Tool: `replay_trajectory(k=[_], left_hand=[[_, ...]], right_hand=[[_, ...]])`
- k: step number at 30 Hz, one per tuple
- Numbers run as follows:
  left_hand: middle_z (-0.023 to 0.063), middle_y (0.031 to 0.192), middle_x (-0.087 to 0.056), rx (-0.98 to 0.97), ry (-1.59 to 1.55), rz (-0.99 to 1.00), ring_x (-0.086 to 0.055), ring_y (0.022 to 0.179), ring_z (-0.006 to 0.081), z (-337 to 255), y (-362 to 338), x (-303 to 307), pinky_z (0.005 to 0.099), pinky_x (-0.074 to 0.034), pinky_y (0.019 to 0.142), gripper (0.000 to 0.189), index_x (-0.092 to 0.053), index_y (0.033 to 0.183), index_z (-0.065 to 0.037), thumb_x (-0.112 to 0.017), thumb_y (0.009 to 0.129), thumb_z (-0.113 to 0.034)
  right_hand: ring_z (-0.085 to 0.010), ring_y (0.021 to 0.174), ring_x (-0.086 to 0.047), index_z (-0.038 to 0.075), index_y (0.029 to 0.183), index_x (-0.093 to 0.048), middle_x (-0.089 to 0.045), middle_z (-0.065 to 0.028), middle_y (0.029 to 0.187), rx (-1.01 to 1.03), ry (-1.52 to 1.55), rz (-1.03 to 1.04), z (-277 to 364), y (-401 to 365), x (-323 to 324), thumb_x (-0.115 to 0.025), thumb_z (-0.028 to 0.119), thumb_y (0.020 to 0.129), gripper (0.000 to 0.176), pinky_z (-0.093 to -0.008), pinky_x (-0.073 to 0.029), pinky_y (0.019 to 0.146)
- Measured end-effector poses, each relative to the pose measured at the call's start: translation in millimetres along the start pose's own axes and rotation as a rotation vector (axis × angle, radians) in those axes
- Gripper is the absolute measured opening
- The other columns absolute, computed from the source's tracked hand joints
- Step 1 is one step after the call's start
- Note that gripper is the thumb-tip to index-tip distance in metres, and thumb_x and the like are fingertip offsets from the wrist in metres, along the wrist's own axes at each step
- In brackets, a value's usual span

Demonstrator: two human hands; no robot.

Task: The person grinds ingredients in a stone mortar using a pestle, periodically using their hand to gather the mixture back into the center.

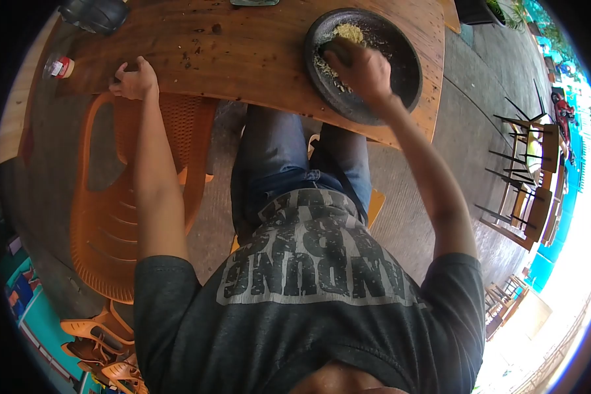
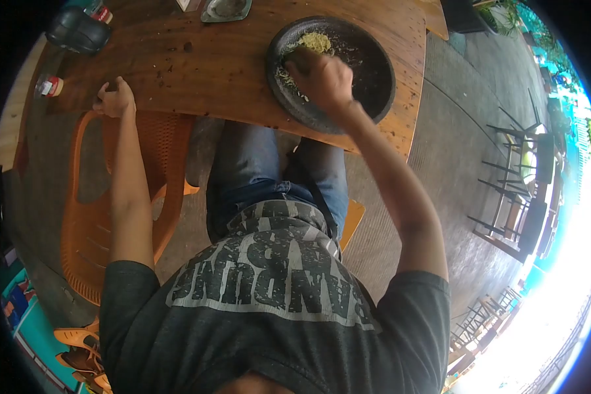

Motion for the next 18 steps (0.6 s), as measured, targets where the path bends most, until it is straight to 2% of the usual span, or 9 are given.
replay_trajectory(k=[3, 4, 5, 7, 11, 14, 18], left_hand=[[0.0251, 0.134, -0.028, 0.011, 0.009, 0.037, -0.028, 0.126, 0.0369, -5.7, -1.6, 4.1, 0.0478, -0.047, 0.091, 0.051, -0.054, 0.116, -0.004, -0.067, 0.079, -0.037], [0.0251, 0.134, -0.028, 0.004, 0.001, 0.034, -0.028, 0.126, 0.0371, -3.0, -1.6, 2.6, 0.0477, -0.047, 0.091, 0.051, -0.053, 0.117, -0.005, -0.067, 0.079, -0.037], [0.0252, 0.134, -0.028, -0.002, -0.008, 0.032, -0.028, 0.126, 0.0372, -1.3, -0.9, 1.4, 0.0476, -0.047, 0.091, 0.052, -0.053, 0.117, -0.005, -0.067, 0.079, -0.038], [0.0256, 0.133, -0.028, -0.024, 0.032, 0.019, -0.028, 0.126, 0.0373, -3.0, 2.4, -0.7, 0.0475, -0.047, 0.090, 0.052, -0.053, 0.117, -0.005, -0.066, 0.080, -0.039], [0.0237, 0.133, -0.032, 0.027, 0.058, 0.025, -0.030, 0.126, 0.0362, -1.3, -1.0, 0.8, 0.0472, -0.046, 0.091, 0.053, -0.055, 0.120, -0.009, -0.066, 0.080, -0.042], [0.0259, 0.133, -0.028, -0.028, 0.082, 0.019, -0.028, 0.125, 0.0372, -3.0, -0.1, 1.0, 0.0470, -0.047, 0.091, 0.052, -0.053, 0.119, -0.007, -0.065, 0.080, -0.040], [0.0253, 0.133, -0.029, -0.010, 0.095, 0.011, -0.028, 0.125, 0.0368, -1.1, 1.9, -0.6, 0.0470, -0.046, 0.090, 0.051, -0.054, 0.118, -0.007, -0.066, 0.080, -0.040]], right_hand=[[-0.0211, 0.075, -0.070, 0.019, 0.110, -0.069, -0.071, -0.0067, 0.079, -0.109, 0.042, 0.013, -23.7, 5.7, 4.3, -0.064, 0.047, 0.083, 0.039, -0.0361, -0.055, 0.070], [-0.0154, 0.073, -0.069, 0.013, 0.112, -0.068, -0.072, -0.0046, 0.080, -0.239, 0.404, 0.180, -73.8, 18.6, -24.9, -0.064, 0.047, 0.084, 0.045, -0.0328, -0.054, 0.067], [-0.0123, 0.070, -0.065, 0.006, 0.111, -0.068, -0.070, -0.0059, 0.078, -0.215, 0.622, 0.241, -77.5, 23.8, -16.5, -0.063, 0.046, 0.086, 0.047, -0.0283, -0.050, 0.061], [-0.0100, 0.067, -0.062, 0.002, 0.108, -0.068, -0.067, -0.0069, 0.075, -0.450, 0.632, 0.187, -84.5, 14.4, 18.3, -0.061, 0.042, 0.088, 0.045, -0.0243, -0.045, 0.056], [-0.0091, 0.063, -0.060, 0.000, 0.109, -0.067, -0.066, -0.0068, 0.074, -0.456, 0.534, 0.137, -113.3, -10.3, 43.3, -0.059, 0.040, 0.090, 0.045, -0.0224, -0.042, 0.054], [-0.0083, 0.062, -0.058, -0.001, 0.109, -0.067, -0.065, -0.0060, 0.074, -0.497, 0.474, 0.105, -130.6, -34.6, 36.3, -0.059, 0.039, 0.091, 0.045, -0.0226, -0.044, 0.055], [-0.0084, 0.062, -0.057, -0.001, 0.109, -0.066, -0.064, -0.0062, 0.074, -0.523, 0.534, 0.051, -113.5, -40.9, 22.8, -0.058, 0.037, 0.092, 0.043, -0.0238, -0.046, 0.058]])
Point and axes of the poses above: each hand's wrist, its own y-axis towards the middle knuckle, its own x-axis out of the back of the hand, z = x × y, the point moved 8 cm from there along y, towards the middle knuckle
